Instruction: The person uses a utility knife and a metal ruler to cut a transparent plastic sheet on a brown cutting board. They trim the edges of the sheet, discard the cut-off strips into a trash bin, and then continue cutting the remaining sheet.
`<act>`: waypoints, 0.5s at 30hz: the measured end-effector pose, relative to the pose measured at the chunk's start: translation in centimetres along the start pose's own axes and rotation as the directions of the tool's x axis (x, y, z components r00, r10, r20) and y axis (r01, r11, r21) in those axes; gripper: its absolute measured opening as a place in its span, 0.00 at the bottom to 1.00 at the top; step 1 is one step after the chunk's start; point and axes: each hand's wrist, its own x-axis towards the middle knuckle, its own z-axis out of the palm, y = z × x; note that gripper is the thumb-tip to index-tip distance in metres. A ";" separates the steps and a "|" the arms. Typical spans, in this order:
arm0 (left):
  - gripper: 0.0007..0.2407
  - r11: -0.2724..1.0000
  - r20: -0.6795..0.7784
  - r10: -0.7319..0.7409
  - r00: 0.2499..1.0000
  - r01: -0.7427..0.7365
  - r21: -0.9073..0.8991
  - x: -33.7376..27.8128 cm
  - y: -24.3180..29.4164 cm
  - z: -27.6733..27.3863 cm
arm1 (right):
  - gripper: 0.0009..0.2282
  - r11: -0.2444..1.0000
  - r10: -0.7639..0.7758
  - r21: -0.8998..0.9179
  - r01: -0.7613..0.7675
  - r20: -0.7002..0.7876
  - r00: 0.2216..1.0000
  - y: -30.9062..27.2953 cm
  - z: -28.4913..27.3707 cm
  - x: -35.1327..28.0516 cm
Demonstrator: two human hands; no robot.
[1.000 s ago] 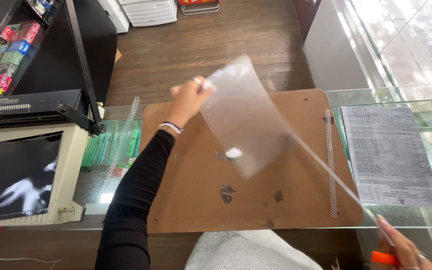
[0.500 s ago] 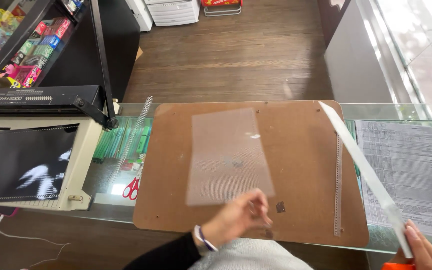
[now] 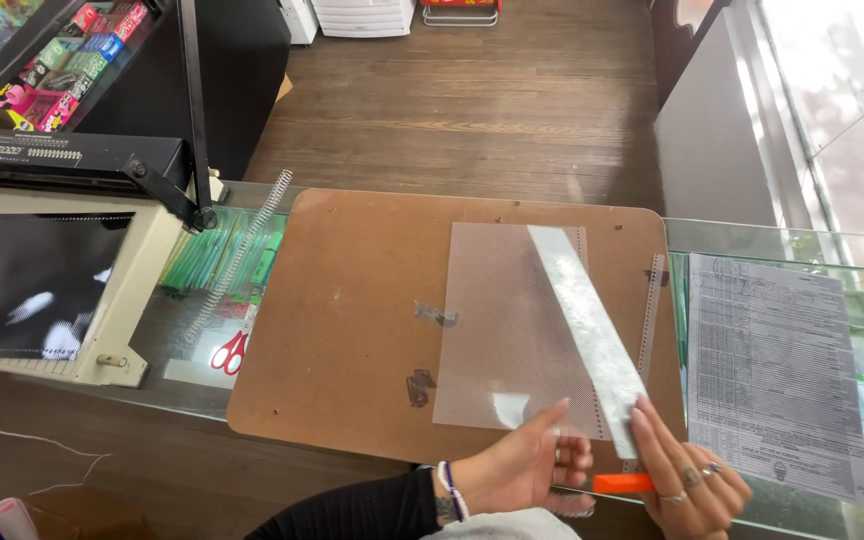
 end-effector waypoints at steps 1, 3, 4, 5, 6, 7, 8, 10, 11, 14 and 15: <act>0.30 0.996 0.099 -0.082 0.992 0.079 0.034 -1.0 0.1 -0.6 | 0.09 1.000 -0.022 -0.002 0.022 -0.011 1.000 -0.5 0.4 1.1; 0.35 0.986 0.194 -0.162 0.967 0.149 0.077 -3.3 0.9 -2.1 | 0.10 0.999 -0.048 -0.006 0.048 -0.024 0.999 -1.3 1.0 2.3; 0.31 0.958 0.248 -0.170 0.954 0.101 0.267 -4.5 1.6 -3.0 | 0.13 0.999 -0.037 0.004 0.037 -0.012 0.999 -1.5 1.2 2.5; 0.28 0.896 0.296 -0.189 0.936 0.041 0.442 -5.8 2.1 -4.1 | 0.15 1.000 -0.024 0.016 0.024 0.003 1.000 -1.9 1.4 2.5; 0.28 0.896 0.297 -0.188 0.936 0.039 0.442 -6.6 4.1 -3.7 | 0.15 1.000 -0.026 0.017 0.026 0.002 1.000 -1.9 1.7 2.2; 0.25 0.734 0.225 0.046 0.973 -0.186 0.654 -7.7 6.1 -3.4 | 0.12 0.999 -0.034 0.022 0.034 0.003 0.999 -2.2 2.1 1.8; 0.23 0.464 0.212 0.289 0.934 -0.330 0.822 -8.7 8.1 -3.2 | 0.09 0.999 -0.042 0.028 0.042 0.004 0.999 -2.4 2.5 1.4; 0.24 -0.029 0.230 0.583 0.779 -0.263 0.964 -8.6 11.0 -2.3 | 0.08 0.998 -0.065 0.022 0.066 -0.024 0.998 -2.5 2.5 1.6; 0.31 -0.465 0.388 0.752 0.534 0.012 0.885 -8.4 12.5 -1.8 | 0.08 0.995 -0.096 0.011 0.097 -0.054 0.994 -2.4 2.7 1.8; 0.70 -0.638 0.277 0.664 0.695 0.332 0.695 -4.3 15.2 -4.6 | 0.08 0.995 -0.097 0.010 0.097 -0.046 0.994 -2.3 1.8 2.5; 0.70 -0.640 0.279 0.662 0.695 0.331 0.694 -4.2 15.5 -5.0 | 0.08 0.995 -0.096 0.008 0.096 -0.047 0.994 -2.1 2.0 2.7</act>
